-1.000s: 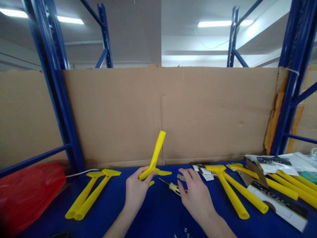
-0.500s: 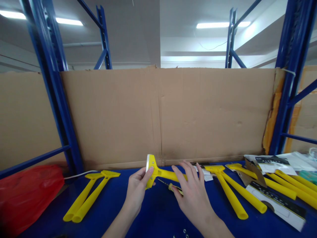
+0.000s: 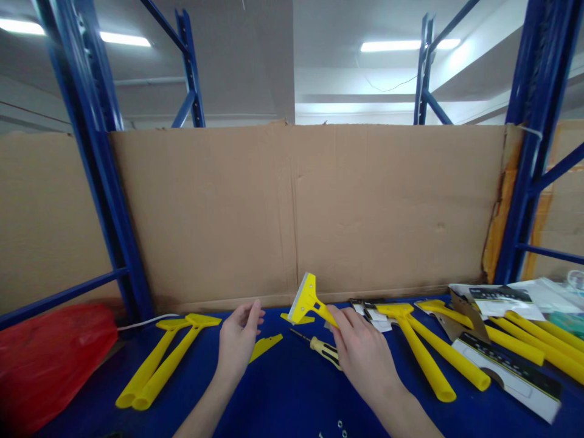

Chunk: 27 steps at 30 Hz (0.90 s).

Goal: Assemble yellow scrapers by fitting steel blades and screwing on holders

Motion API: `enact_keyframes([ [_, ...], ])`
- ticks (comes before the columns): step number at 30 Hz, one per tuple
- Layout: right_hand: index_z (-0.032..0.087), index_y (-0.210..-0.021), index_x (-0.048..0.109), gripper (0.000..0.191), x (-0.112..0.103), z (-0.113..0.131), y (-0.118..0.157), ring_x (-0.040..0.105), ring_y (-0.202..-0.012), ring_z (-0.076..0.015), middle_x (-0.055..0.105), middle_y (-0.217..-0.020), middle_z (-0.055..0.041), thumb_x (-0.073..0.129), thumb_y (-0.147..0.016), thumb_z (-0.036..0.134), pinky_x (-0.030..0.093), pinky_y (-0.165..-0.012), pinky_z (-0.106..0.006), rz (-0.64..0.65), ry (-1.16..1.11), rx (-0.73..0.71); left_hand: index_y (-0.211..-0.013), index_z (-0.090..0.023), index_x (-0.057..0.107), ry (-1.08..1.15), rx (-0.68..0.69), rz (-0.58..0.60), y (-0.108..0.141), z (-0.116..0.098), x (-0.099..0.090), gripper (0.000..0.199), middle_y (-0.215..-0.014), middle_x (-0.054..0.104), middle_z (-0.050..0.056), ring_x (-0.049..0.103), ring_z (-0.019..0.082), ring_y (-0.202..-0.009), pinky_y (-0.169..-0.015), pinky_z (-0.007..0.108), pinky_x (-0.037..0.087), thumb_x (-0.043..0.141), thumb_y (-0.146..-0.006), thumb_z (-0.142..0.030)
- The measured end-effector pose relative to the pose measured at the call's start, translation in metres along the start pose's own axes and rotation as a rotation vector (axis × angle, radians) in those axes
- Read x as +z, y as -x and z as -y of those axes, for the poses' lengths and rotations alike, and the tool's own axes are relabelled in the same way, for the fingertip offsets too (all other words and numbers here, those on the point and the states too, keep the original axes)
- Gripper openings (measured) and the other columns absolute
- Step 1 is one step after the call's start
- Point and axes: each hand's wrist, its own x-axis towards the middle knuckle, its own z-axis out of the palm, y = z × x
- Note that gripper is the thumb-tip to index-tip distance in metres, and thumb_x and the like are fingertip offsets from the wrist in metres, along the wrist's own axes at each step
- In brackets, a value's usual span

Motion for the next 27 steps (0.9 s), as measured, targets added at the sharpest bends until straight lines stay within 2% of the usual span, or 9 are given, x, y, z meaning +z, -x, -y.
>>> enact_keyframes([
  [3, 0.020, -0.113, 0.060, 0.029, -0.001, -0.007, -0.004, 0.070, -0.081, -0.0241, 0.071, -0.096, -0.0082, 0.049, -0.087, 0.018, 0.057, -0.061, -0.031, 0.092, 0.130, 0.136, -0.086, -0.017, 0.065, -0.435, 0.063, -0.144, -0.009, 0.013, -0.014, 0.028, -0.086, 0.070, 0.009, 0.065, 0.025, -0.084, -0.075, 0.035, 0.048, 0.045, -0.084, -0.038],
  [7, 0.017, -0.117, 0.059, 0.032, -0.006, -0.017, -0.008, 0.069, -0.083, -0.0258, 0.071, -0.097, -0.0108, 0.044, -0.089, 0.015, 0.053, -0.063, -0.031, 0.294, 0.226, 0.334, -0.096, -0.012, 0.065, -0.902, 0.232, -0.265, -0.013, 0.024, -0.029, 0.028, -0.097, 0.066, 0.013, 0.058, 0.029, -0.098, -0.083, 0.037, 0.044, 0.041, -0.086, -0.024],
  [10, 0.013, -0.120, 0.056, 0.040, -0.007, -0.029, -0.007, 0.067, -0.092, -0.0268, 0.068, -0.103, -0.0145, 0.038, -0.085, 0.004, 0.050, -0.070, -0.031, 0.414, 0.283, 0.422, -0.100, -0.011, 0.065, -1.169, 0.237, -0.371, -0.012, 0.030, -0.034, 0.031, -0.107, 0.062, 0.016, 0.055, 0.032, -0.100, -0.086, 0.044, 0.039, 0.039, -0.086, -0.022],
  [13, 0.009, -0.108, 0.062, 0.042, -0.006, -0.041, -0.005, 0.067, -0.091, -0.0272, 0.067, -0.098, -0.0177, 0.041, -0.074, -0.005, 0.047, -0.072, -0.030, 0.467, 0.302, 0.457, -0.098, -0.011, 0.064, -1.338, 0.173, -0.424, -0.010, 0.035, -0.036, 0.031, -0.106, 0.059, 0.018, 0.053, 0.034, -0.102, -0.090, 0.051, 0.033, 0.037, -0.086, -0.020],
  [17, 0.006, -0.098, 0.064, 0.038, -0.004, -0.049, -0.003, 0.069, -0.083, -0.0265, 0.066, -0.094, -0.0198, 0.040, -0.073, -0.007, 0.048, -0.067, -0.029, 0.516, 0.315, 0.507, -0.091, -0.009, 0.064, -1.441, 0.071, -0.363, -0.009, 0.042, -0.039, 0.033, -0.100, 0.060, 0.021, 0.052, 0.037, -0.103, -0.086, 0.054, 0.031, 0.032, -0.084, -0.014],
  [20, 0.007, -0.097, 0.064, 0.034, -0.003, -0.051, -0.001, 0.069, -0.087, -0.0281, 0.066, -0.095, -0.0202, 0.042, -0.074, -0.005, 0.048, -0.069, -0.030, 0.531, 0.330, 0.512, -0.092, -0.008, 0.063, -1.464, 0.043, -0.255, -0.009, 0.044, -0.042, 0.033, -0.097, 0.060, 0.022, 0.054, 0.036, -0.097, -0.078, 0.049, 0.035, 0.032, -0.081, -0.010],
  [24, 0.008, -0.103, 0.063, 0.035, -0.003, -0.051, 0.003, 0.064, -0.098, -0.0339, 0.066, -0.099, -0.0211, 0.045, -0.076, -0.002, 0.050, -0.070, -0.036, 0.521, 0.351, 0.486, -0.101, -0.007, 0.060, -1.445, 0.022, -0.117, -0.009, 0.037, -0.044, 0.032, -0.098, 0.062, 0.021, 0.056, 0.033, -0.096, -0.072, 0.039, 0.037, 0.038, -0.079, -0.008],
  [27, 0.011, -0.110, 0.061, 0.040, -0.002, -0.050, 0.005, 0.062, -0.100, -0.0355, 0.066, -0.101, -0.0202, 0.042, -0.076, -0.002, 0.050, -0.069, -0.039, 0.499, 0.363, 0.460, -0.112, -0.006, 0.057, -1.421, -0.025, -0.013, -0.008, 0.028, -0.045, 0.037, -0.098, 0.064, 0.021, 0.057, 0.032, -0.098, -0.072, 0.037, 0.038, 0.042, -0.079, -0.007],
])
